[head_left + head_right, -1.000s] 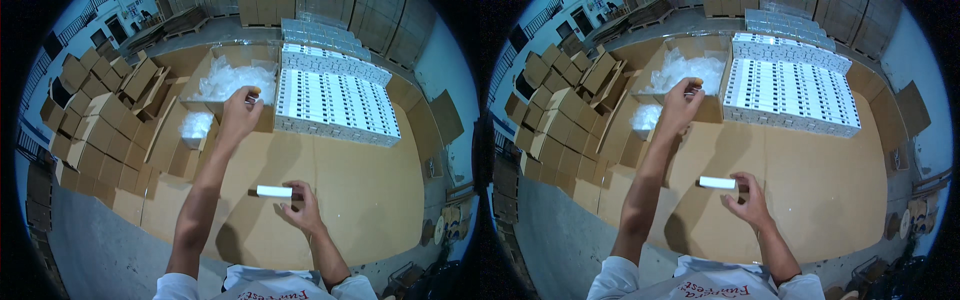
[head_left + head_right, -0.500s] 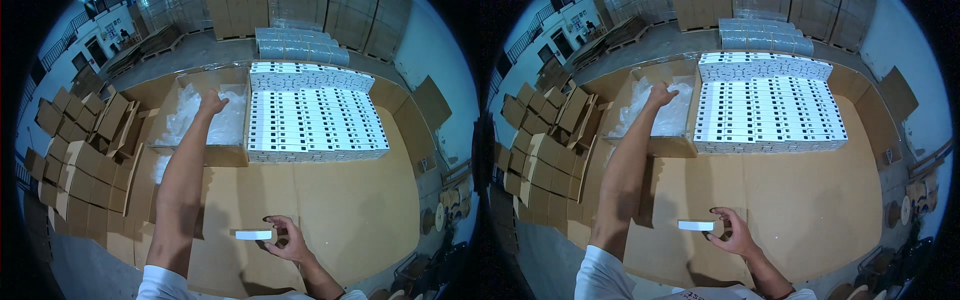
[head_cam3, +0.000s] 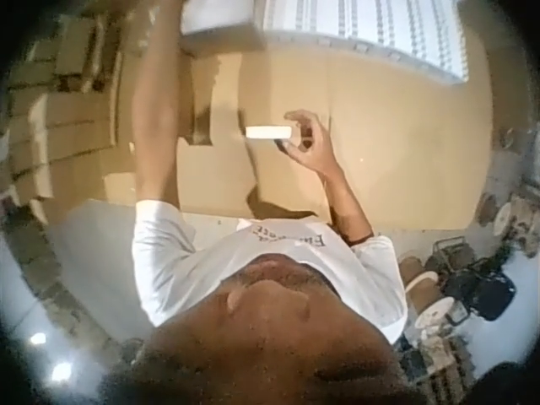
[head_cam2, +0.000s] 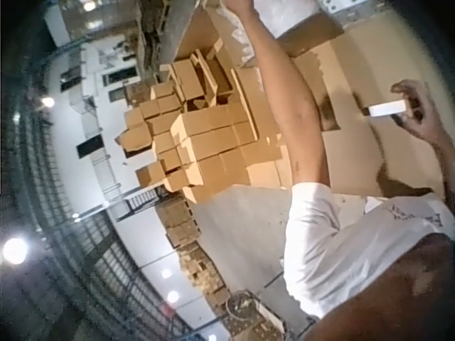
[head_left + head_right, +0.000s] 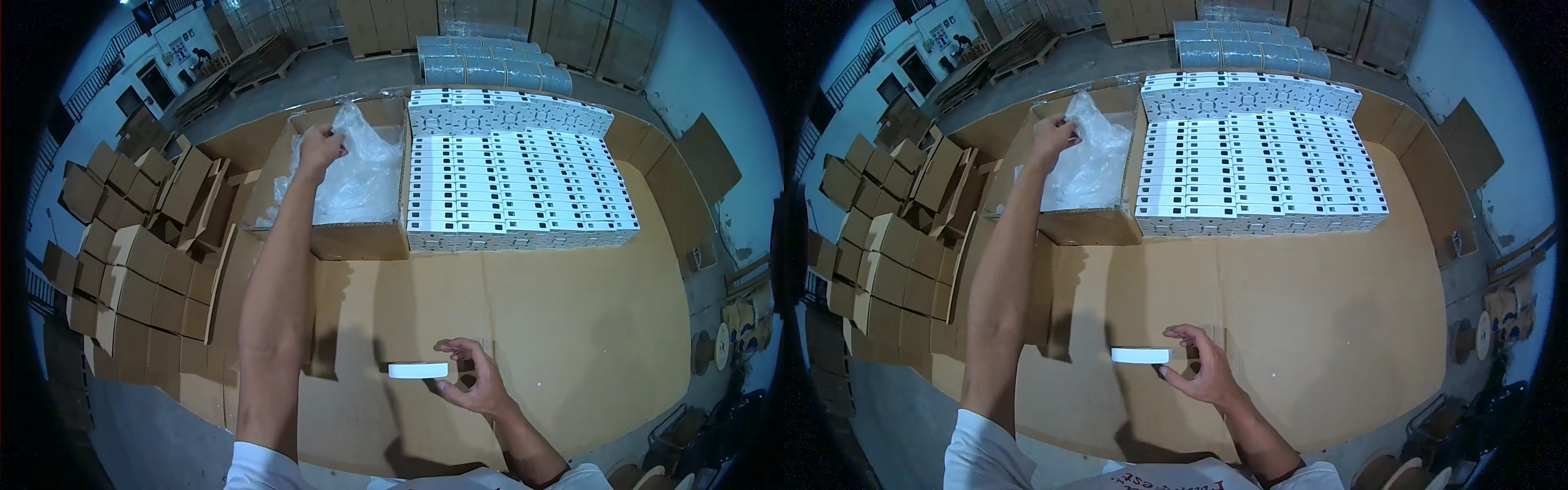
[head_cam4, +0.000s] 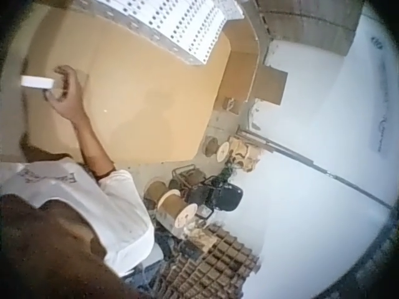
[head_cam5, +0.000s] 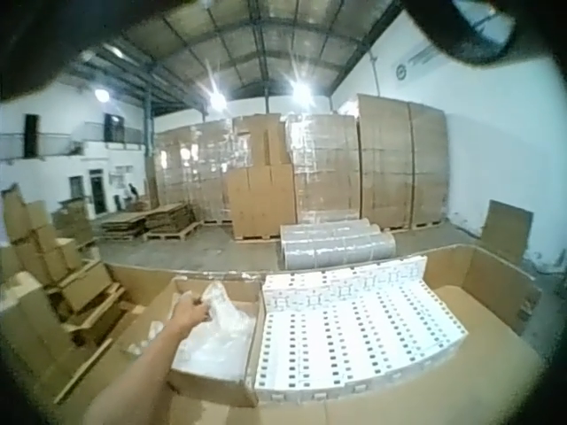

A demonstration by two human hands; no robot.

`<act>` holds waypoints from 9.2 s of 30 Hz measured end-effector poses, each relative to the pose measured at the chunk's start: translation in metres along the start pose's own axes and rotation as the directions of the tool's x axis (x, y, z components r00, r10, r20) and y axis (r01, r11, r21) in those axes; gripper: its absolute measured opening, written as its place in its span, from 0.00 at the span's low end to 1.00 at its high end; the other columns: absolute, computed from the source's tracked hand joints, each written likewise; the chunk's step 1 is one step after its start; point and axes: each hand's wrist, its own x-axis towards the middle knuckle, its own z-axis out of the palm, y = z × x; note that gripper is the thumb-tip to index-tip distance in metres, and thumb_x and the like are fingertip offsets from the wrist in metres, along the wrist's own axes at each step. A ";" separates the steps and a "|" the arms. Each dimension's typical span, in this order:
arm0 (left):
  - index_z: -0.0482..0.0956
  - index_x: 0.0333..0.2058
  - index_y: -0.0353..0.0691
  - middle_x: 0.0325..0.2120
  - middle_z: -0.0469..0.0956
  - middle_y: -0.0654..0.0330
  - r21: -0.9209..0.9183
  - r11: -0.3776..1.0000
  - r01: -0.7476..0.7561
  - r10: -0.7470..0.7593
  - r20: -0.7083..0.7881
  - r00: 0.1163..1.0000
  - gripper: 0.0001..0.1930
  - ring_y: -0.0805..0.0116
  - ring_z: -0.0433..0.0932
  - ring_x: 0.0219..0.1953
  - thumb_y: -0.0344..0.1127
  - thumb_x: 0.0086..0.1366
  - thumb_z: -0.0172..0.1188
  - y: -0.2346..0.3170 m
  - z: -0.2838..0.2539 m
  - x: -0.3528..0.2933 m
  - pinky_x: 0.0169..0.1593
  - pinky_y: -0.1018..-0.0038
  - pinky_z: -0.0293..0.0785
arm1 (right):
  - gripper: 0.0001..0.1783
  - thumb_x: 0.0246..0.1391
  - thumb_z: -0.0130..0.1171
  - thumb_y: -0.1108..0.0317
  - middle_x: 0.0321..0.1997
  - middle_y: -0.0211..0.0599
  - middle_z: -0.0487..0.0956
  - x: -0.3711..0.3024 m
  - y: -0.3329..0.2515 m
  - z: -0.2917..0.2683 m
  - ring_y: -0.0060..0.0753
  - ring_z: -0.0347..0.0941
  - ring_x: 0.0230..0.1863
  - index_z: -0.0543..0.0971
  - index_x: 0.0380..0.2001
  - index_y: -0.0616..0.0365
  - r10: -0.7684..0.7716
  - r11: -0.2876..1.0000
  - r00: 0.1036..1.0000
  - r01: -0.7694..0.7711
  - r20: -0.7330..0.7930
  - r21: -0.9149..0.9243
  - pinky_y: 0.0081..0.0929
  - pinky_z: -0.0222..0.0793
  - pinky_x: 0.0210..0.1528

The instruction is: The recorder is taking small white boxes, placing a plastic bag around them, and putting them into a larger shipping carton.

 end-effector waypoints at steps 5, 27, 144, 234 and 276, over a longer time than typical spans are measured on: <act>0.78 0.43 0.33 0.35 0.79 0.61 -0.421 0.907 0.014 -0.005 0.021 1.000 0.10 0.72 0.80 0.37 0.34 0.71 0.59 0.033 -0.049 -0.075 0.44 0.75 0.82 | 0.35 0.45 0.71 0.65 0.54 0.42 0.79 -0.025 -0.014 0.015 0.37 0.76 0.56 0.70 0.56 0.59 0.017 1.000 1.000 -0.017 -0.003 0.009 0.33 0.71 0.56; 0.72 0.36 0.38 0.35 0.77 0.66 -0.701 0.713 0.026 0.190 0.229 0.955 0.06 0.80 0.74 0.40 0.24 0.67 0.62 0.008 -0.056 -0.550 0.46 0.78 0.73 | 0.27 0.55 0.65 0.76 0.52 0.36 0.74 -0.176 -0.103 0.093 0.23 0.71 0.52 0.67 0.56 0.61 -0.028 0.866 0.993 0.083 -0.119 0.493 0.22 0.70 0.50; 0.70 0.56 0.34 0.49 0.78 0.58 -0.578 0.741 0.343 -0.104 0.406 0.908 0.29 0.69 0.78 0.52 0.22 0.56 0.71 -0.124 -0.039 -0.635 0.59 0.68 0.75 | 0.09 0.58 0.61 0.81 0.43 0.43 0.79 -0.136 -0.045 0.097 0.25 0.78 0.41 0.71 0.39 0.65 -0.034 0.932 0.978 0.105 -0.204 0.346 0.25 0.79 0.41; 0.66 0.64 0.34 0.60 0.71 0.51 -0.462 0.877 -0.129 0.209 0.125 0.970 0.33 0.59 0.73 0.58 0.57 0.78 0.33 -0.085 -0.039 -0.625 0.61 0.64 0.70 | 0.04 0.60 0.57 0.81 0.46 0.35 0.76 -0.188 -0.059 0.107 0.23 0.73 0.45 0.78 0.38 0.64 0.007 0.943 0.999 0.009 -0.047 0.334 0.20 0.72 0.44; 0.86 0.45 0.36 0.40 0.85 0.53 -0.378 0.925 -0.024 0.107 0.200 0.974 0.10 0.62 0.82 0.46 0.27 0.65 0.63 -0.079 -0.052 -0.639 0.46 0.70 0.82 | 0.10 0.48 0.64 0.83 0.47 0.35 0.83 -0.219 -0.037 0.111 0.41 0.75 0.47 0.85 0.35 0.60 -0.161 0.985 0.987 0.160 -0.004 -0.064 0.32 0.73 0.52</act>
